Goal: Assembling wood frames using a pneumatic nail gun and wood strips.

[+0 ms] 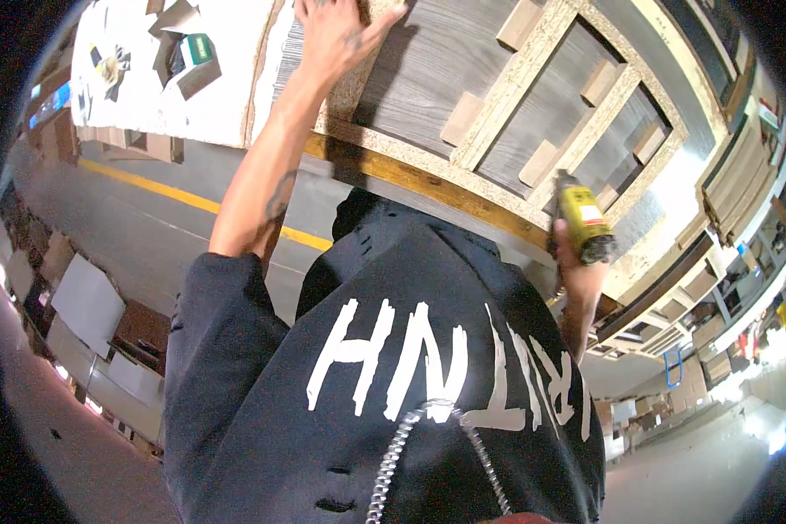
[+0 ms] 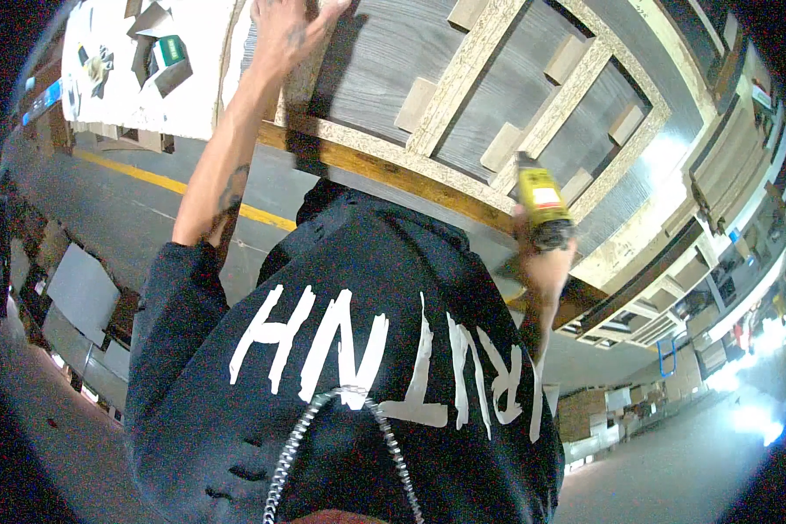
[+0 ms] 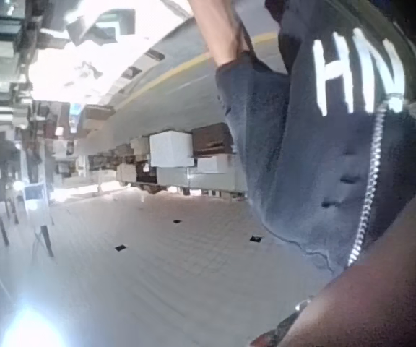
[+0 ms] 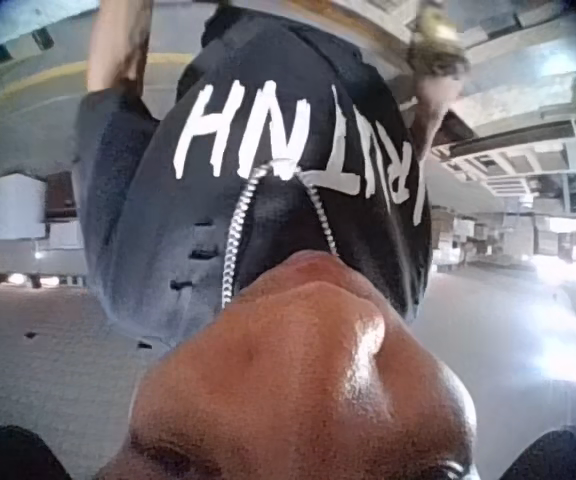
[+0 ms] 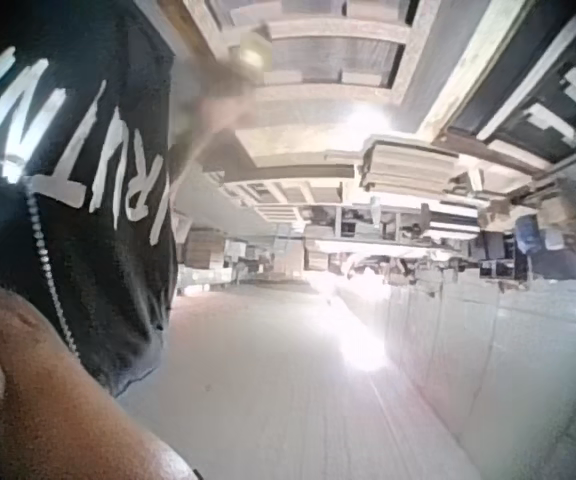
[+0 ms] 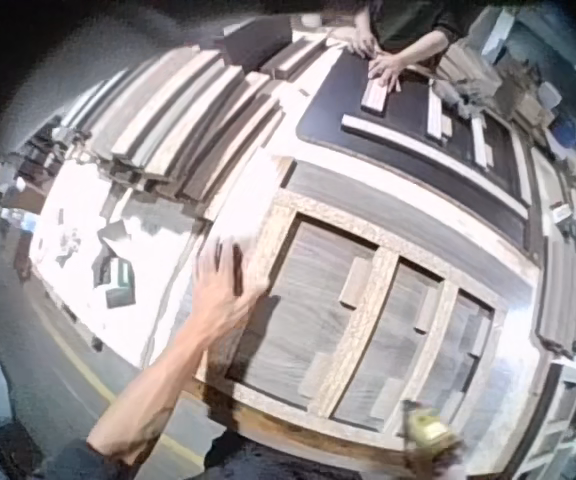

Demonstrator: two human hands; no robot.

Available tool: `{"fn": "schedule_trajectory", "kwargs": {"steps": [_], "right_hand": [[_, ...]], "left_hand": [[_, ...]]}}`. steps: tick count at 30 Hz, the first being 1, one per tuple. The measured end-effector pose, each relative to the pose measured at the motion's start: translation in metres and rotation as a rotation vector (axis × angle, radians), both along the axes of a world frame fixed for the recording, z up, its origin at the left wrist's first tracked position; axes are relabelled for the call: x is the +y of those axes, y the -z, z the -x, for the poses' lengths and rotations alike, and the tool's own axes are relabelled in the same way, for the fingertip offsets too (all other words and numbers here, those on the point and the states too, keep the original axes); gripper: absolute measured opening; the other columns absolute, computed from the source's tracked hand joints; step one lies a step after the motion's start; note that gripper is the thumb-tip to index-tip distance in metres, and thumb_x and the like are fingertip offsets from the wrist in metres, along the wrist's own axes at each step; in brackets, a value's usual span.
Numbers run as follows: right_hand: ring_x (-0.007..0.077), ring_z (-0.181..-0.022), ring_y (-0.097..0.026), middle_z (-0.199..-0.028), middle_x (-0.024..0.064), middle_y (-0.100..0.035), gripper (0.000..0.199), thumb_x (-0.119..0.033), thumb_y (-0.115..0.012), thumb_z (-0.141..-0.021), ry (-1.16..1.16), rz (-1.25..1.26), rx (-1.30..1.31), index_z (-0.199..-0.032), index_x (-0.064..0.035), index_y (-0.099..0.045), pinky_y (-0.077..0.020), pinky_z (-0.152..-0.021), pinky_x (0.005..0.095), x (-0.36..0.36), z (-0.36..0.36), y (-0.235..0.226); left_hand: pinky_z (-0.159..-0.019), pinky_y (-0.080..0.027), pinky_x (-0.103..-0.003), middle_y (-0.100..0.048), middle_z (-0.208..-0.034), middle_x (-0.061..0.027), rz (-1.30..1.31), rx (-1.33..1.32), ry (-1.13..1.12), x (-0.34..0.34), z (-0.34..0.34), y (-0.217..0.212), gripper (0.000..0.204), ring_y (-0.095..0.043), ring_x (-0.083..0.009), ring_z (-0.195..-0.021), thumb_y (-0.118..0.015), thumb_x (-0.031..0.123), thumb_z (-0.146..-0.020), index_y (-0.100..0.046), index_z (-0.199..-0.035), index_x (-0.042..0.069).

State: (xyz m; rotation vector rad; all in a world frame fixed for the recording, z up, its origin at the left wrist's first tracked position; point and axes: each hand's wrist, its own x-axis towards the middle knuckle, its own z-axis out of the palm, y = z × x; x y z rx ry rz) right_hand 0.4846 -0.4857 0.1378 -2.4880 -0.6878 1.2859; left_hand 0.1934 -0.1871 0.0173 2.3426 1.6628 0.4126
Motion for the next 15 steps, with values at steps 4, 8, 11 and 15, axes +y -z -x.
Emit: {"fn": "schedule_trajectory", "kwargs": {"steps": [4, 8, 11, 15], "right_hand": [[0.0278, -0.100, -0.064, -0.115, 0.0194, -0.066, 0.061, -0.037, -0.074, -0.086, 0.176, -0.082, -0.335, -0.126, 0.0057, -0.056, -0.0500, -0.090, 0.0399, -0.032, -0.074, 0.022], [0.0400, -0.114, -0.060, -0.128, 0.0278, -0.059, 0.067, -0.031, -0.067, -0.089, 0.101, -0.106, -0.667, -0.138, 0.0085, -0.043, -0.0431, -0.101, 0.0444, -0.059, -0.168, 0.066], [0.0443, -0.121, -0.054, -0.131, 0.0309, -0.055, 0.070, -0.028, -0.065, -0.090, 0.144, 0.020, -0.753, -0.142, 0.0085, -0.037, -0.0408, -0.104, 0.0453, -0.050, -0.198, 0.085], [0.0475, -0.113, -0.056, -0.121, 0.0332, -0.059, 0.058, -0.032, -0.063, -0.089, 0.024, 0.062, -0.889, -0.127, 0.0105, -0.052, -0.0449, -0.097, 0.0480, -0.055, -0.210, 0.114]], "left_hand": [[-0.113, -0.025, -0.056, -0.031, -0.147, -0.0321, 0.003, -0.009, 0.067, -0.031, 0.027, 0.024, 0.091, -0.028, -0.0504, -0.136, -0.071, 0.041, -0.083, -0.027, -0.147, -0.006], [-0.113, -0.018, -0.056, -0.040, -0.144, -0.0193, -0.082, -0.121, 0.057, -0.032, 0.035, 0.049, 0.094, -0.034, -0.0378, -0.136, -0.058, 0.070, -0.084, -0.035, -0.145, 0.002], [-0.115, -0.021, -0.056, -0.034, -0.149, -0.0260, -0.043, -0.001, 0.072, -0.029, 0.039, 0.046, 0.094, -0.029, -0.0432, -0.140, -0.059, 0.063, -0.088, -0.028, -0.151, 0.000], [-0.114, -0.020, -0.054, -0.034, -0.150, -0.0298, 0.044, -0.010, -0.004, -0.033, 0.033, 0.033, 0.099, -0.032, -0.0445, -0.137, -0.062, 0.062, -0.085, -0.029, -0.149, -0.005]]}}
